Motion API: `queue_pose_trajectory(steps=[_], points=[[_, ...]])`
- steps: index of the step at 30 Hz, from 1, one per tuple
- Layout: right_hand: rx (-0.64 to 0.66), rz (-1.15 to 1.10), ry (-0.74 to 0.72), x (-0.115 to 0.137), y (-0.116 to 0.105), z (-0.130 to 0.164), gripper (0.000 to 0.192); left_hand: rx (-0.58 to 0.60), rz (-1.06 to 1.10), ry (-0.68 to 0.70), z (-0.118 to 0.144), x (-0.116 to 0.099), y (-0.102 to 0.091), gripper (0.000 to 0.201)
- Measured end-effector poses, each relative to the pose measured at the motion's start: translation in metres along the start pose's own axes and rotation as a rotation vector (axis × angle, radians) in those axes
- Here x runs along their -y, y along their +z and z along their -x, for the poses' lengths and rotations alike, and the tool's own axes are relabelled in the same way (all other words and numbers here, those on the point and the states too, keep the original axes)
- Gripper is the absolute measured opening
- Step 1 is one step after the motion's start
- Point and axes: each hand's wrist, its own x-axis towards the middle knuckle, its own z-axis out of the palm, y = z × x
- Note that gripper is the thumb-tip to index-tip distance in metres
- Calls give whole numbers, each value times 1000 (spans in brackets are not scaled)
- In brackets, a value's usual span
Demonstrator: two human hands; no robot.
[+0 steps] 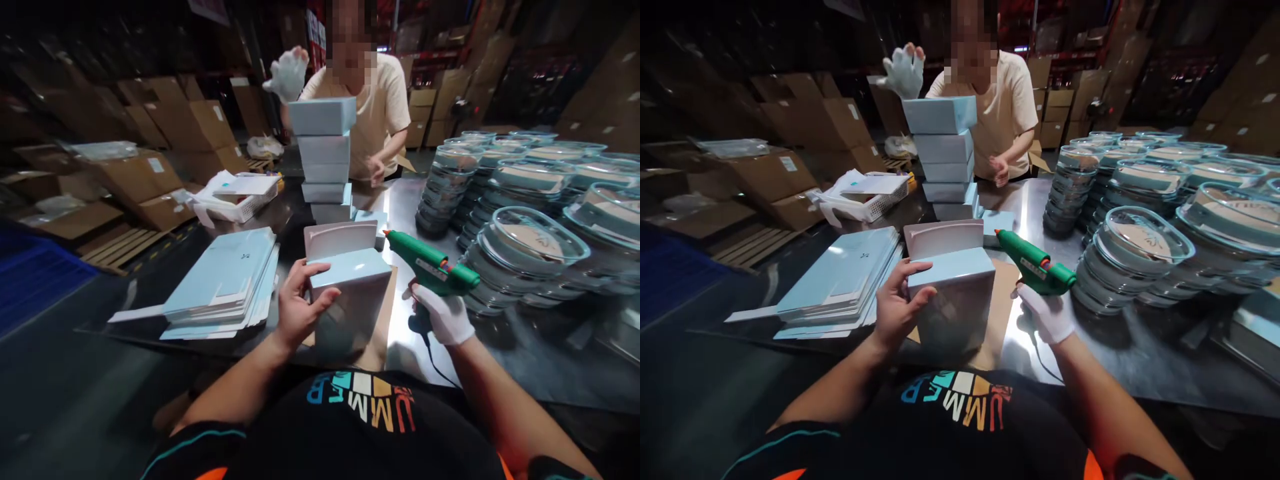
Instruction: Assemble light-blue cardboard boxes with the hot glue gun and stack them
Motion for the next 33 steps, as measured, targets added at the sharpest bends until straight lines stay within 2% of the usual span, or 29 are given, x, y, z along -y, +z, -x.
queue_pose_trajectory(steps=[3, 5, 8, 11, 13, 16, 18, 20, 22, 23, 25, 27, 29, 31, 33], points=[[128, -165, 341, -24, 11, -14, 44, -11, 92, -108, -2, 1, -3, 60], [174, -140, 519, -40, 16, -22, 48, 6, 126, -207, -2, 2, -6, 63], [118, 8, 496, -54, 12, -32, 43, 15, 137, -303, -1, 5, -11, 67], [43, 40, 374, -44, 6, -34, 39, 13, 159, -299, -2, 4, -9, 69], [55, -54, 266, -22, 11, -32, 50, 34, 180, -259, -4, 3, -3, 68], [213, -307, 53, 16, 29, -28, 80, 76, 169, -160, -5, 4, 8, 65], [294, -347, -40, 32, 37, -27, 88, 104, 148, -90, -3, 8, 12, 62], [335, -292, -71, 35, 38, -27, 92, 101, 146, -5, -1, 15, 15, 56], [374, -247, -139, 26, 33, -25, 99, 59, 199, 95, 1, 22, 14, 53], [388, -224, -206, 20, 30, -23, 98, 42, 234, 147, 2, 25, 13, 56], [388, -164, -388, 9, 23, -17, 78, 74, 259, 230, 1, 28, 8, 54], [376, -97, -596, 3, 20, -10, 46, 167, 208, 303, -3, 26, -2, 32], [326, -55, -803, 4, 23, -5, 29, 243, 145, 349, -13, 19, -14, 11], [216, 14, -964, 10, 32, -2, 27, 325, 47, 385, -25, 5, -26, 13], [150, 189, -1071, 19, 44, -1, 26, 456, -168, 460, -34, -13, -33, 28]])
